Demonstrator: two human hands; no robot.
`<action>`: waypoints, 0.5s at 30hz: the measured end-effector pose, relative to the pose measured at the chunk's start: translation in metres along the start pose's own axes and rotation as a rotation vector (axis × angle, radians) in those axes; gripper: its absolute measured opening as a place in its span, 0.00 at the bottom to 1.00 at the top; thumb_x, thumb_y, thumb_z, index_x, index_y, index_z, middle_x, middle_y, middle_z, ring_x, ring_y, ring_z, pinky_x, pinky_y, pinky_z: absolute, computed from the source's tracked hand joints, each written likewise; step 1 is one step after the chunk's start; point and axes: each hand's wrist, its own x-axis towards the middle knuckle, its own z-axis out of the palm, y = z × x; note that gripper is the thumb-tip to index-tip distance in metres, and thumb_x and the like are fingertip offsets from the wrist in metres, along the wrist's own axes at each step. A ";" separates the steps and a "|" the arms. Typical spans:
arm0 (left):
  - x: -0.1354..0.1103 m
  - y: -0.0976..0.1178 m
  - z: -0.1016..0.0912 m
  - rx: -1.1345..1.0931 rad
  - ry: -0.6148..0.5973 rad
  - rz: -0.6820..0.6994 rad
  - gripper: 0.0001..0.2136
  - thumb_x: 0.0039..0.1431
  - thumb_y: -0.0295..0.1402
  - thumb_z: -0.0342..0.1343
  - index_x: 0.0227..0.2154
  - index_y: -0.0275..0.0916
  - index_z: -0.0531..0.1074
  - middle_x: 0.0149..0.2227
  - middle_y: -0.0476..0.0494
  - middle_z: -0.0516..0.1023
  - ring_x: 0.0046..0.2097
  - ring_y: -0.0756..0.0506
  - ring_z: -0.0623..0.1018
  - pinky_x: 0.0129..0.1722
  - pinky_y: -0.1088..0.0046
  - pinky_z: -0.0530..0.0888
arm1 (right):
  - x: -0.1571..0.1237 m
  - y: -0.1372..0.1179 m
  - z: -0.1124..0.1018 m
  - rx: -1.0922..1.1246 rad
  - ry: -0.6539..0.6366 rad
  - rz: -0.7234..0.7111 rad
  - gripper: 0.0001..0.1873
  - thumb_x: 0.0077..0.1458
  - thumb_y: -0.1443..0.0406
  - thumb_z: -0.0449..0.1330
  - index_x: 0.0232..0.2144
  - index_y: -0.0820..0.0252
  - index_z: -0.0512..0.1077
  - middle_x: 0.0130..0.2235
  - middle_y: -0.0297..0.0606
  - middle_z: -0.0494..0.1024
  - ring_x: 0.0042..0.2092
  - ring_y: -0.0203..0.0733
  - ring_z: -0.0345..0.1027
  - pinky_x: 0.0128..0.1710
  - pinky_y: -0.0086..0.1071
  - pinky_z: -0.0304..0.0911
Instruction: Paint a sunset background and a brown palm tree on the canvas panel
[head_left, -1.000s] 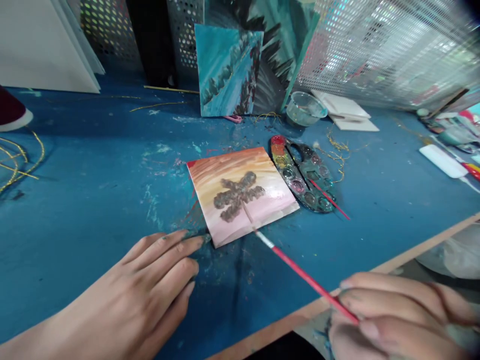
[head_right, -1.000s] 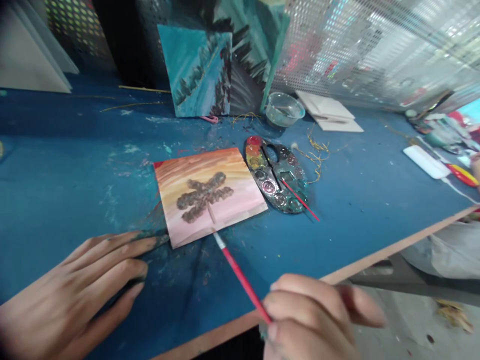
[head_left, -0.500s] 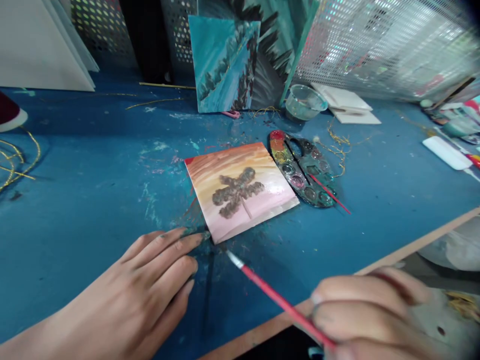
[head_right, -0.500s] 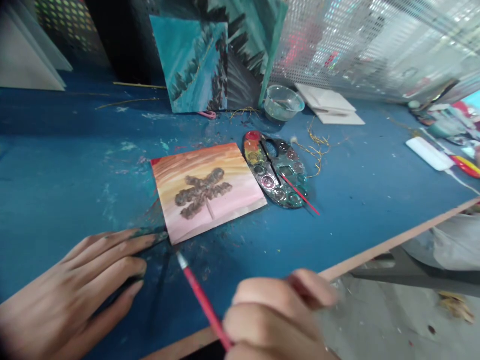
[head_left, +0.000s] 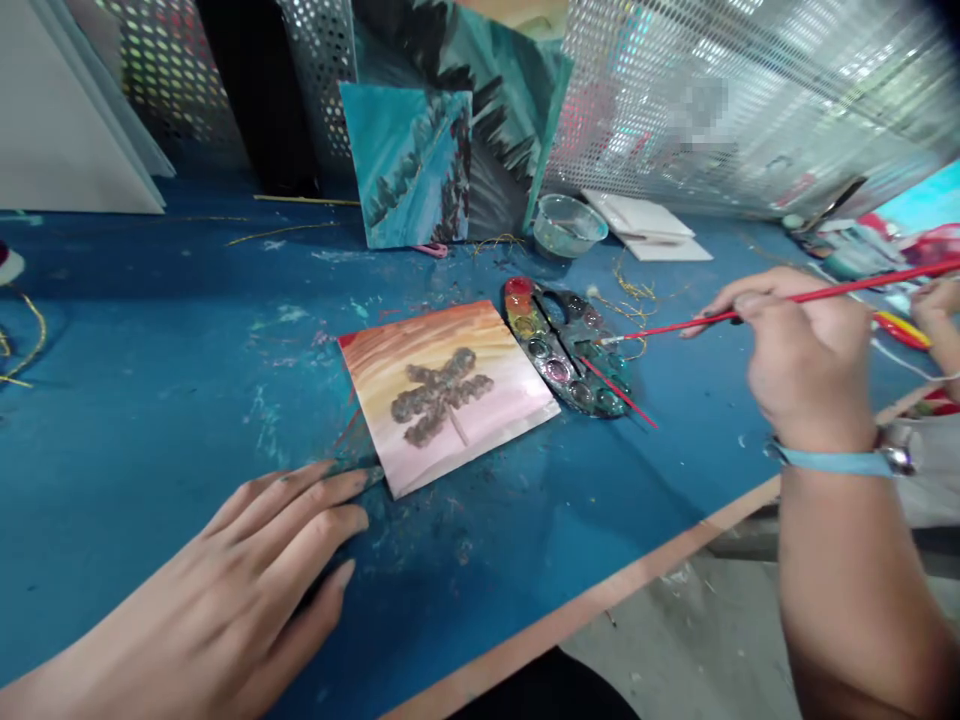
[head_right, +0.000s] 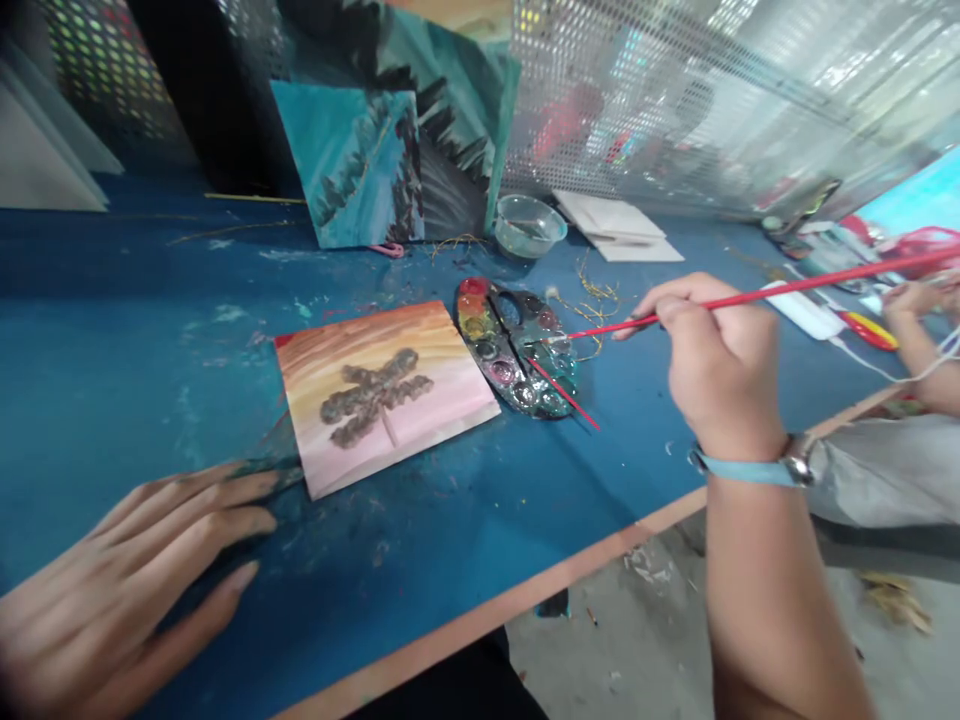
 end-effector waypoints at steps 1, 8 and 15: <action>0.000 0.000 0.000 0.002 0.000 -0.002 0.11 0.81 0.30 0.49 0.59 0.42 0.72 0.64 0.39 0.81 0.66 0.36 0.73 0.67 0.58 0.61 | 0.003 0.003 0.002 0.002 -0.051 0.004 0.13 0.61 0.63 0.58 0.30 0.59 0.81 0.30 0.41 0.82 0.36 0.40 0.74 0.41 0.39 0.66; -0.002 -0.002 0.003 0.016 -0.004 0.016 0.12 0.81 0.30 0.49 0.60 0.42 0.72 0.63 0.39 0.80 0.66 0.37 0.73 0.68 0.57 0.61 | 0.014 0.016 0.015 0.026 -0.133 0.036 0.13 0.67 0.72 0.57 0.31 0.59 0.77 0.30 0.37 0.81 0.36 0.36 0.76 0.45 0.36 0.70; 0.001 0.002 -0.001 0.028 0.005 -0.007 0.12 0.82 0.30 0.48 0.59 0.43 0.72 0.63 0.40 0.82 0.65 0.37 0.75 0.66 0.57 0.63 | 0.001 0.004 0.007 0.010 -0.048 -0.056 0.13 0.65 0.70 0.58 0.30 0.59 0.80 0.31 0.39 0.83 0.38 0.40 0.78 0.45 0.39 0.70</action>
